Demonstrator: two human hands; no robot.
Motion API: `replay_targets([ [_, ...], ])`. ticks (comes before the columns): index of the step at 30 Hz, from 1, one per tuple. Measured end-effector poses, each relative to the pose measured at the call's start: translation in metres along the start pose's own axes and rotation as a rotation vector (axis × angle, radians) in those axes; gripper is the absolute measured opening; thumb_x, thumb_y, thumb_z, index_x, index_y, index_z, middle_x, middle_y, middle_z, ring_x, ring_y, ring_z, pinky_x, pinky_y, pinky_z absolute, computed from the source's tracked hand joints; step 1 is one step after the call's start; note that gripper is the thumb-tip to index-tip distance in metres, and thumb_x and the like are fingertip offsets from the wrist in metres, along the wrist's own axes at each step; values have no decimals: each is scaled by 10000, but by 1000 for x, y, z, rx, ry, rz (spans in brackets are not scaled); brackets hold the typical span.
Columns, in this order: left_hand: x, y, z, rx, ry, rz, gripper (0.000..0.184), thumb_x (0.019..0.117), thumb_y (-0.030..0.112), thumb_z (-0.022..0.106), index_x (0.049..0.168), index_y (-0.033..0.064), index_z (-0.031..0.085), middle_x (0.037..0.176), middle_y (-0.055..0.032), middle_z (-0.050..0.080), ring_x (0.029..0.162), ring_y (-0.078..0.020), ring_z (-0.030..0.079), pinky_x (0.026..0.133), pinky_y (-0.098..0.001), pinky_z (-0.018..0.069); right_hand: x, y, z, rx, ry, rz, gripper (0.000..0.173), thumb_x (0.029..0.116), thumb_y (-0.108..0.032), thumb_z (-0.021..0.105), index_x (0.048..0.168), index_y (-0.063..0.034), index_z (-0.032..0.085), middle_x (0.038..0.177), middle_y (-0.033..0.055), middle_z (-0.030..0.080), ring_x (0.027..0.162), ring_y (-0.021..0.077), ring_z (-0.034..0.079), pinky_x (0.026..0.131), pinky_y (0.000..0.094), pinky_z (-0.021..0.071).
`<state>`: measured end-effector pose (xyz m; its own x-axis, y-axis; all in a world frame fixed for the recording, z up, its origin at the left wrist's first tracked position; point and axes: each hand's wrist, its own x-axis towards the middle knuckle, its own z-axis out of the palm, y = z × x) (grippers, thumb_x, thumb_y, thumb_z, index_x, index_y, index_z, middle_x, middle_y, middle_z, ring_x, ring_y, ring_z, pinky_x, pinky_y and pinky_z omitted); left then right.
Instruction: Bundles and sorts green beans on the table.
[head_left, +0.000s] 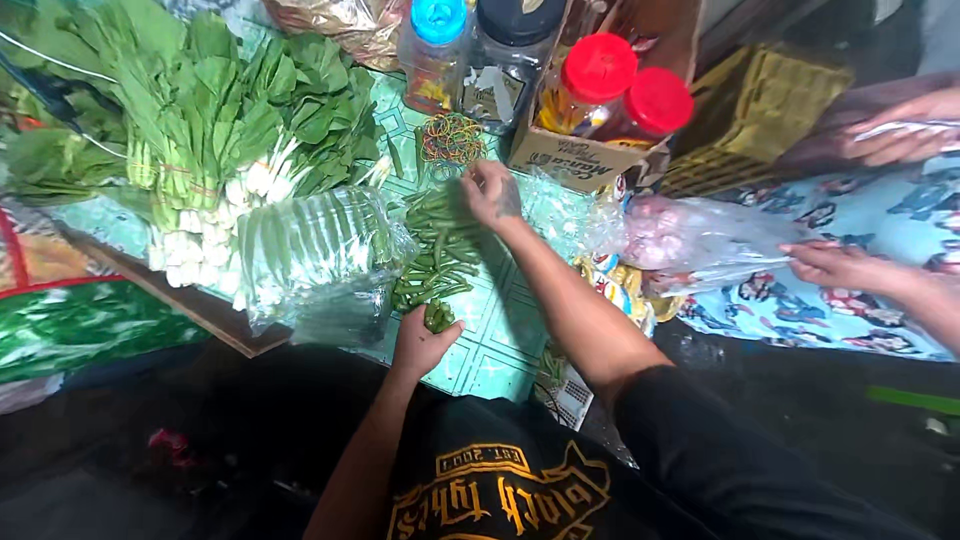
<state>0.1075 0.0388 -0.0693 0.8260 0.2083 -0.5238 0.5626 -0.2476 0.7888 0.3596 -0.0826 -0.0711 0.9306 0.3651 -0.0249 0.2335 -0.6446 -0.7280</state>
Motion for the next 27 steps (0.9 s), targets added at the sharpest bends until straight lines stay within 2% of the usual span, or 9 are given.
replay_targets([
  [3,8,1,5,-143,-19,-10,408,784,299,864,1076,66,698,855,-24,713,683,-100,671,647,-309,593,62,14,16,-241,-135,-66,289,970,-234,642,1234,-141,716,1257,172,665,1218,370,610,1023,579,499],
  [6,13,10,-1,-277,-40,-71,404,811,253,860,1102,48,668,806,-51,688,533,-133,609,497,-310,553,84,3,31,-503,-273,31,498,887,-340,733,1331,-130,648,1380,224,580,1225,449,594,910,681,517],
  [9,14,12,-4,-384,-64,-125,373,823,197,871,1082,29,661,766,-72,697,505,-147,629,481,-299,573,74,9,42,-563,-286,186,400,915,-237,659,1273,-59,658,1328,252,621,1189,474,620,883,705,513],
  [13,26,13,-7,-398,-127,-101,298,827,155,865,1011,18,674,711,-78,701,512,-155,654,482,-290,579,68,27,26,-298,-172,98,346,1008,-251,535,1206,-4,676,1244,236,662,1218,404,614,1033,612,473],
  [15,31,12,-6,-346,-148,-66,282,830,182,866,990,39,682,707,-60,689,501,-138,630,476,-283,564,53,26,8,-26,33,79,282,962,-193,554,1129,25,617,1053,194,677,1003,311,676,893,508,546],
  [17,33,9,-1,-282,-130,-23,297,833,229,860,1015,67,691,736,-38,673,515,-122,598,494,-290,546,30,21,-13,302,193,35,198,903,-102,592,1078,-17,549,886,88,625,796,192,649,738,396,566],
  [20,31,8,3,-102,-128,-3,413,812,326,866,1096,79,697,846,-43,705,662,-124,662,626,-326,590,-34,-4,-43,775,120,115,120,973,-24,468,1039,-36,567,886,61,671,811,202,692,798,440,614],
  [24,19,15,15,200,-267,28,594,779,435,855,1189,46,675,1055,-96,725,991,-180,701,930,-422,578,-143,-12,-46,791,-46,272,332,1023,-214,384,1134,-57,654,969,63,689,710,144,623,655,343,557],
  [27,6,25,30,393,-430,187,511,803,456,820,1098,57,696,993,-94,730,952,-196,703,895,-454,572,-190,-3,-24,544,-176,238,568,1064,-464,338,1374,-69,604,1330,118,624,1142,206,639,946,431,557],
])
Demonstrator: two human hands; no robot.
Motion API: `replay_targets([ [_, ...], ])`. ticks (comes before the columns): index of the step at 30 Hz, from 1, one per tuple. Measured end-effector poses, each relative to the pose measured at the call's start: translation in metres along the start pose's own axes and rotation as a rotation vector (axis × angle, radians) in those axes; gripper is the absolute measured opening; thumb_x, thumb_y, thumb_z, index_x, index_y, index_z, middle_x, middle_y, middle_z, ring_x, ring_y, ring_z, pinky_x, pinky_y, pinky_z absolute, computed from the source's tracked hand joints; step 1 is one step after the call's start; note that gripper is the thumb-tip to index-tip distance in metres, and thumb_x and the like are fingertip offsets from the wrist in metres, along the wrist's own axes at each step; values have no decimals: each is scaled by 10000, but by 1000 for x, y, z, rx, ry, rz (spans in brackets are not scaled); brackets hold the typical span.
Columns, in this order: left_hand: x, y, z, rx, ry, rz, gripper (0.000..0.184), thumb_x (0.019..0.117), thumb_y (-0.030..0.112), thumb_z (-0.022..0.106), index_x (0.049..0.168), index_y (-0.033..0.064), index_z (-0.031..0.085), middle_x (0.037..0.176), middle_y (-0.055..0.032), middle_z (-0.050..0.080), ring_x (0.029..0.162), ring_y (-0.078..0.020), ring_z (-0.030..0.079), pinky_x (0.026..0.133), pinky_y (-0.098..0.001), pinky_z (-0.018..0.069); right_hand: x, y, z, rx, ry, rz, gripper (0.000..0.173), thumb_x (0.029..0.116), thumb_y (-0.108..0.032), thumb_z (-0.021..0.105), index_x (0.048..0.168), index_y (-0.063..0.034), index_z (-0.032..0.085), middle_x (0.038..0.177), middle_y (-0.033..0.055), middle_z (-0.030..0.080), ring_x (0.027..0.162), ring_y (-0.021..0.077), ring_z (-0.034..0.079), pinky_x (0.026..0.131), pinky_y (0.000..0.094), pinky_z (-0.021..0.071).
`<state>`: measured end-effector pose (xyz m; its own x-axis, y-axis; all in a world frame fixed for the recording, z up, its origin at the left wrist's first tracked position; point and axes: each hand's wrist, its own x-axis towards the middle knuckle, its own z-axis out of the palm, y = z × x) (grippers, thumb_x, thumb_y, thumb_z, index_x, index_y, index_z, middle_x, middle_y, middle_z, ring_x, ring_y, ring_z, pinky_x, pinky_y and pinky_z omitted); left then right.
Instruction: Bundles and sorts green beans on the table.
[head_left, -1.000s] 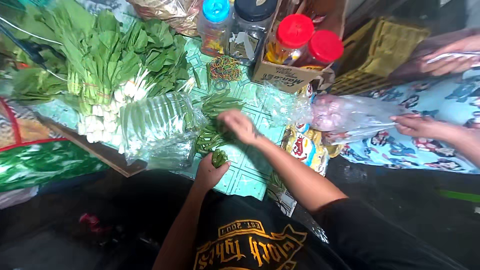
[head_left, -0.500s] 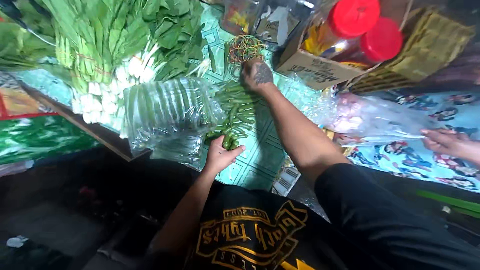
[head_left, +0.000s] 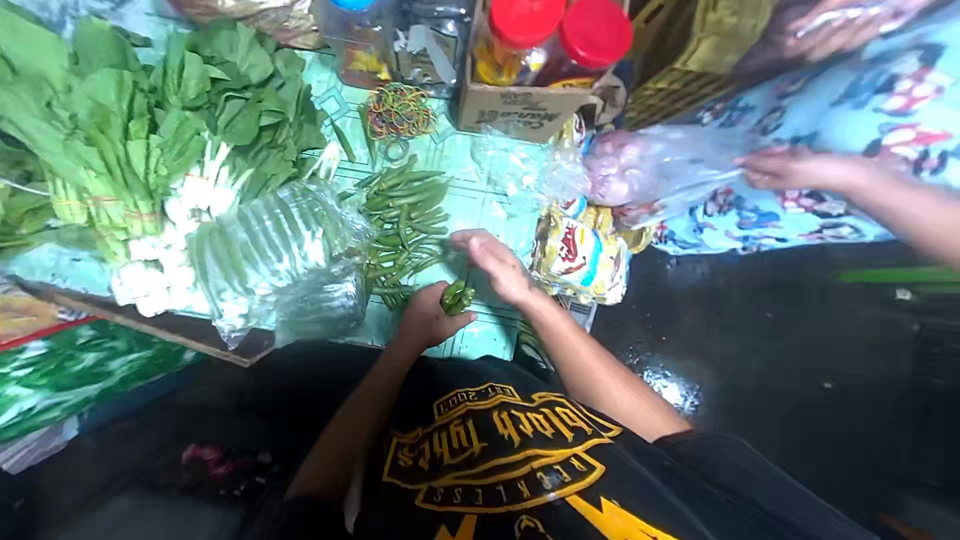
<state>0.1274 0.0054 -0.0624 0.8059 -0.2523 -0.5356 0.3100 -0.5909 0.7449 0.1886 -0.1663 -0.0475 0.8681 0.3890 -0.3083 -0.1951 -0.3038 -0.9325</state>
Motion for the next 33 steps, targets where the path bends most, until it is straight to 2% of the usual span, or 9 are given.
replay_targets([
  [4,-10,24,19,190,-55,101,426,766,369,840,1038,60,728,966,-126,741,947,-283,718,853,-572,570,-29,26,35,-121,-6,-75,614,1064,-502,327,1341,-50,637,1298,159,627,1216,267,602,1046,483,501],
  [11,-39,12,44,180,118,11,369,732,333,805,983,77,717,908,-100,734,890,-269,719,789,-574,576,-51,41,62,15,63,-162,663,1064,-528,285,1407,-40,574,1241,170,617,1129,265,617,962,476,533],
  [13,-46,0,50,76,174,-34,373,734,363,821,1003,117,738,916,-51,744,893,-207,721,822,-528,591,-45,43,62,198,-8,-68,716,1062,-572,206,1425,-63,554,1268,132,625,1041,186,629,897,403,542],
  [16,-54,-19,51,-156,281,-35,361,750,379,854,912,97,697,766,0,652,714,-128,623,696,-384,544,5,27,41,273,95,74,506,1099,-453,379,1368,-73,577,1152,77,669,818,136,626,736,349,554],
  [19,-70,-43,49,-222,329,-46,347,777,377,840,890,90,682,746,-8,648,675,-127,623,661,-368,552,88,6,16,-77,284,0,444,973,-275,681,1346,-45,612,1208,133,691,1108,232,671,966,441,560],
  [22,-81,-57,42,-257,359,-66,351,792,387,828,916,90,688,774,-18,657,696,-134,638,674,-373,567,178,-17,6,-511,306,-82,484,944,-353,691,1311,-41,648,1242,189,655,1181,343,625,1018,544,510],
  [26,-80,-63,31,-423,357,-16,291,783,326,843,873,100,682,714,22,636,623,-91,606,603,-310,543,250,-55,26,-824,292,218,806,871,-670,649,1305,10,635,1418,264,552,1312,417,548,1007,623,489],
  [30,-72,-63,16,-475,327,28,298,792,349,839,852,105,678,696,25,621,611,-72,585,588,-287,513,248,-124,40,-871,155,487,477,1072,-270,470,1473,-14,505,1553,194,470,1417,350,479,1109,560,414],
  [33,-63,-68,4,-482,297,61,327,799,405,829,848,120,676,698,34,614,618,-70,583,595,-289,510,281,-75,30,-923,379,304,462,1055,-312,477,1350,19,604,1400,251,594,1316,411,566,1067,602,452],
])
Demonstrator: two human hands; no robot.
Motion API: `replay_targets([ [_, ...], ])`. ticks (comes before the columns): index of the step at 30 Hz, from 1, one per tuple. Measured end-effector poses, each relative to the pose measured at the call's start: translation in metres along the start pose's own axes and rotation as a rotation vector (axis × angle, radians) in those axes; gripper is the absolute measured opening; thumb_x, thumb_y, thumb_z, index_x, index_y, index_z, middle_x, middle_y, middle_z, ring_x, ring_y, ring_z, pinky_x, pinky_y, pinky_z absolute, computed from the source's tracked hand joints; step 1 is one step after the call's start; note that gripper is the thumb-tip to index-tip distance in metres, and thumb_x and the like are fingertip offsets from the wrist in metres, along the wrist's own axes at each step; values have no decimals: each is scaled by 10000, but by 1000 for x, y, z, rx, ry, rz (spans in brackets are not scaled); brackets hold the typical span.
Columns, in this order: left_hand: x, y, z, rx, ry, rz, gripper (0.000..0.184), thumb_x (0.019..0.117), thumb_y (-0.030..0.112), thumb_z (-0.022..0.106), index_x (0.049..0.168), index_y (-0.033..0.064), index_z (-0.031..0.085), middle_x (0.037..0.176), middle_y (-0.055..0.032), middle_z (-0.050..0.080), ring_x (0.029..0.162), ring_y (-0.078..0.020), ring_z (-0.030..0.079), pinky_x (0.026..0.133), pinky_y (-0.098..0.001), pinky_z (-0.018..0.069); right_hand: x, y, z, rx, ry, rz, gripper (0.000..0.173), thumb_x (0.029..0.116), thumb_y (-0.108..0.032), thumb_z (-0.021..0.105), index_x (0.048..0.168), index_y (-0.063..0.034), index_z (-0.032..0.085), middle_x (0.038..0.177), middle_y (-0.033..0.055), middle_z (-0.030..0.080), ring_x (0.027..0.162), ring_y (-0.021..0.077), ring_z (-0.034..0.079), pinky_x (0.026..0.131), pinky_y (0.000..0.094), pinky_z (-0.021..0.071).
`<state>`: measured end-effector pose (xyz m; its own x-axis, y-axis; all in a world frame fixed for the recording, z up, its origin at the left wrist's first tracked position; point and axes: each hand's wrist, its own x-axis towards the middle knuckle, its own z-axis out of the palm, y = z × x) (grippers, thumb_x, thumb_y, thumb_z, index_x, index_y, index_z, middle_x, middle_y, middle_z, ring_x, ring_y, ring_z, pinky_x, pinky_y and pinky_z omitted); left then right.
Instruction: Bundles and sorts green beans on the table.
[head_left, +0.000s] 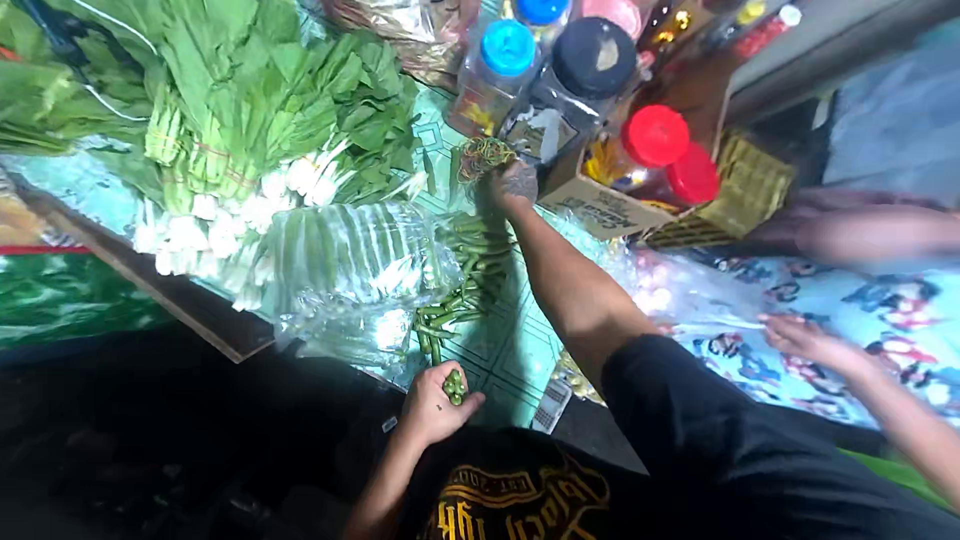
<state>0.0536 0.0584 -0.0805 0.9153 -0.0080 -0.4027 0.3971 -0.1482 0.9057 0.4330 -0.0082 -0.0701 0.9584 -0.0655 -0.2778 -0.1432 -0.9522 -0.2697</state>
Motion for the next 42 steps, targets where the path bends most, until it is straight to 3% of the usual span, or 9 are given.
replay_targets([
  [5,27,3,-9,27,-135,-37,346,811,428,809,918,123,686,782,8,645,703,-106,619,675,-341,541,17,34,-33,273,26,-118,401,1034,-298,557,1240,28,668,1207,268,674,1155,413,644,1010,614,479],
  [10,51,18,-6,39,-254,19,334,814,399,809,922,113,676,775,1,638,703,-111,616,669,-341,536,-15,56,-79,497,113,-130,284,994,-291,610,1035,-38,733,891,118,711,784,220,672,728,467,556],
  [13,56,30,-4,68,-309,40,328,819,381,802,941,101,681,792,-9,642,719,-114,616,683,-338,534,-59,75,-89,770,120,-185,188,994,-228,638,950,-59,706,727,1,654,578,77,576,537,290,499],
  [20,48,23,0,-32,-196,-115,313,824,277,848,978,64,678,793,-48,666,633,-141,638,629,-350,581,-226,153,-54,794,-172,-89,198,1025,-278,624,1003,-96,699,709,24,634,472,92,478,429,265,416],
  [27,37,3,6,6,-97,-223,312,860,257,841,1021,72,648,753,-74,665,536,-178,619,538,-365,576,-283,214,55,580,-591,-55,250,999,-293,676,1042,-57,748,932,96,743,882,201,711,863,471,580],
  [31,31,11,12,157,-143,-272,413,825,295,876,1074,65,640,778,-99,654,537,-186,603,532,-377,564,-279,222,46,256,-342,-195,508,987,-530,611,1106,-52,735,1073,176,709,1034,344,682,937,596,540],
  [34,27,21,19,303,-144,-218,486,781,334,904,1097,70,646,834,-108,668,625,-202,639,599,-419,577,-281,226,27,194,-192,-269,512,1069,-457,465,1235,-30,693,1143,204,676,1061,374,672,917,590,546],
  [38,23,35,45,456,-126,-118,631,737,354,927,1204,82,601,1016,-124,697,941,-263,697,847,-530,586,-288,225,7,460,-133,-369,395,1069,-326,501,1278,-53,694,1154,145,710,1056,272,691,954,500,558],
  [42,16,52,77,483,-183,-6,726,709,351,936,1301,116,586,1082,-92,713,963,-227,707,864,-516,599,-290,219,-9,759,-80,-526,590,1073,-460,344,1461,-60,539,1369,121,624,1186,206,622,996,424,531],
])
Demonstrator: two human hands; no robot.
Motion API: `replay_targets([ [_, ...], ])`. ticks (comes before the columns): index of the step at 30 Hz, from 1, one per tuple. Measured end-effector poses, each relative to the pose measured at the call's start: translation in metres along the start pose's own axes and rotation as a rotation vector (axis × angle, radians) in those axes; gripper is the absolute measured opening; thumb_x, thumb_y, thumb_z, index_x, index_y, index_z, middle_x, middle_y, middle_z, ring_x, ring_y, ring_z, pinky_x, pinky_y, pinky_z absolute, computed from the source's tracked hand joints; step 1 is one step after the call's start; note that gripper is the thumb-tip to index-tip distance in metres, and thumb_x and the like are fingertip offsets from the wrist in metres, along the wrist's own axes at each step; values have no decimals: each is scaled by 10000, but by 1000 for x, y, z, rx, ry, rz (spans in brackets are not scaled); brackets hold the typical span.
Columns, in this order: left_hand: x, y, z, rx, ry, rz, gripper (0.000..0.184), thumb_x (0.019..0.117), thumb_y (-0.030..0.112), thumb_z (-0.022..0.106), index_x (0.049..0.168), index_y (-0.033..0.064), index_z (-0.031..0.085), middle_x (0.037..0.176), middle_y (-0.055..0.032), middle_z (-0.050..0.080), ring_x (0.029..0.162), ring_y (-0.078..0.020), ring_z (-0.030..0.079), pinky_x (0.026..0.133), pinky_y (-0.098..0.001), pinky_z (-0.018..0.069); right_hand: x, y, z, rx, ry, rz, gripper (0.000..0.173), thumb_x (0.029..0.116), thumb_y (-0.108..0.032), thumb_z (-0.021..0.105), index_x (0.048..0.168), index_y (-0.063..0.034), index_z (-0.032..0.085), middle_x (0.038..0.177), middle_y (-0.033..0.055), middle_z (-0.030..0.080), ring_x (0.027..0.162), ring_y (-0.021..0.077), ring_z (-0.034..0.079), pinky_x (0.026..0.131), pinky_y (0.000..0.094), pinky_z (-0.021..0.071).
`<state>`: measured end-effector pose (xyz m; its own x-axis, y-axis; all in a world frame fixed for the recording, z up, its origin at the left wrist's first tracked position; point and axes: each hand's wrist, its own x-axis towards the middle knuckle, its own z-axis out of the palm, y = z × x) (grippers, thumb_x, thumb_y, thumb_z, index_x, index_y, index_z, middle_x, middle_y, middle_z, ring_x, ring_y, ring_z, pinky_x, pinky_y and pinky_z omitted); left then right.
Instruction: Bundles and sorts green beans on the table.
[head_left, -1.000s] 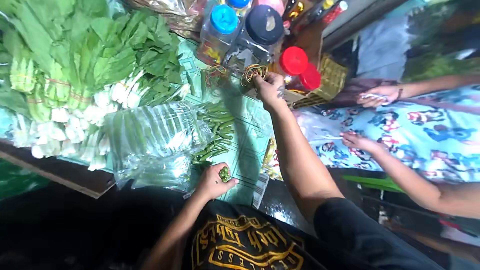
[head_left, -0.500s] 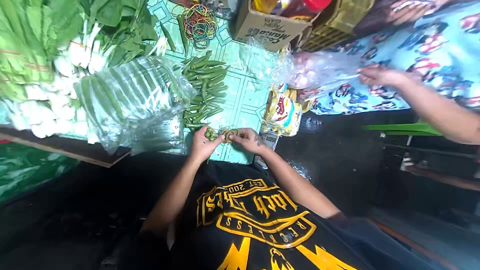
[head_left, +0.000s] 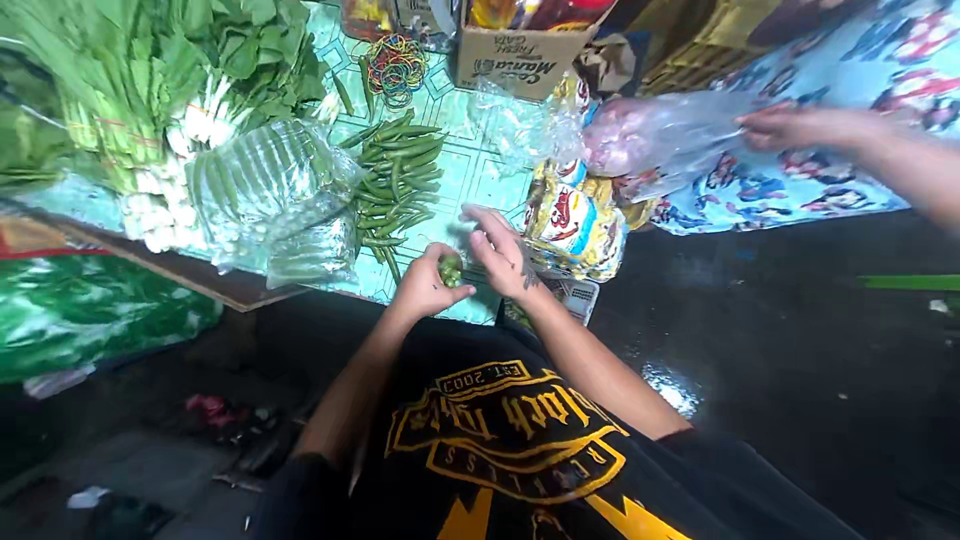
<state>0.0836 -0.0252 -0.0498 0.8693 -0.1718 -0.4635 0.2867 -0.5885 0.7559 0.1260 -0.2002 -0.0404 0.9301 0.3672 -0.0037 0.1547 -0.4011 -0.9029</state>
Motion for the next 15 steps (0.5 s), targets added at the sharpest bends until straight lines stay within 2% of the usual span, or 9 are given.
replay_targets([
  [2,-6,15,15,27,-50,108,739,690,296,938,1307,72,600,1120,-100,719,1026,-210,704,927,-488,588,-4,-3,6,37,-11,-45,684,1047,-517,316,1526,-48,450,1449,150,559,1250,246,587,1010,479,526],
  [4,-13,26,31,70,-50,180,582,684,244,911,1177,40,679,1074,-110,726,1020,-214,695,927,-485,565,-15,3,18,47,-19,-37,760,1029,-612,300,1527,-59,448,1447,135,569,1243,257,594,949,536,516],
  [6,-8,30,36,44,-35,152,633,706,228,905,1239,51,611,1160,-112,700,1057,-198,689,942,-465,581,-17,18,10,218,14,8,649,1072,-494,316,1545,-64,426,1474,112,555,1244,203,598,1005,458,531],
  [7,-9,30,36,7,-30,97,621,716,252,918,1219,71,602,1188,-103,680,1031,-186,685,913,-443,590,-19,24,0,303,28,29,599,1087,-439,333,1546,-65,426,1477,105,558,1207,183,615,1000,417,537],
  [8,-11,30,36,-35,-17,36,624,706,283,934,1196,79,606,1070,-100,685,892,-191,686,798,-435,604,-22,30,-11,347,41,31,568,1075,-391,401,1530,-54,442,1453,110,573,1112,171,641,929,384,558],
  [10,-18,28,35,-181,-32,-59,696,678,284,967,1224,104,574,884,-117,691,597,-204,663,536,-390,602,-34,35,-31,336,6,-18,574,978,-305,622,1477,-47,503,1372,106,613,943,146,640,781,330,554],
  [11,-18,27,33,-246,-63,-78,775,656,257,981,1283,128,545,882,-125,694,544,-211,641,484,-380,582,-41,34,-38,285,-42,-77,573,924,-292,701,1426,-54,558,1298,93,644,892,133,632,749,322,553],
  [13,-17,26,27,-297,-168,-65,942,603,205,974,1402,187,476,974,-114,691,534,-197,608,459,-356,548,-54,34,-38,201,-121,-198,565,844,-295,796,1354,-102,649,1167,40,681,814,83,613,693,278,554],
  [15,-16,25,26,-362,-292,-50,982,560,239,944,1391,192,423,874,-74,674,484,-152,575,425,-302,511,-64,33,-28,215,-127,-237,542,864,-279,801,1351,-93,650,1141,43,679,768,61,589,659,248,540],
])
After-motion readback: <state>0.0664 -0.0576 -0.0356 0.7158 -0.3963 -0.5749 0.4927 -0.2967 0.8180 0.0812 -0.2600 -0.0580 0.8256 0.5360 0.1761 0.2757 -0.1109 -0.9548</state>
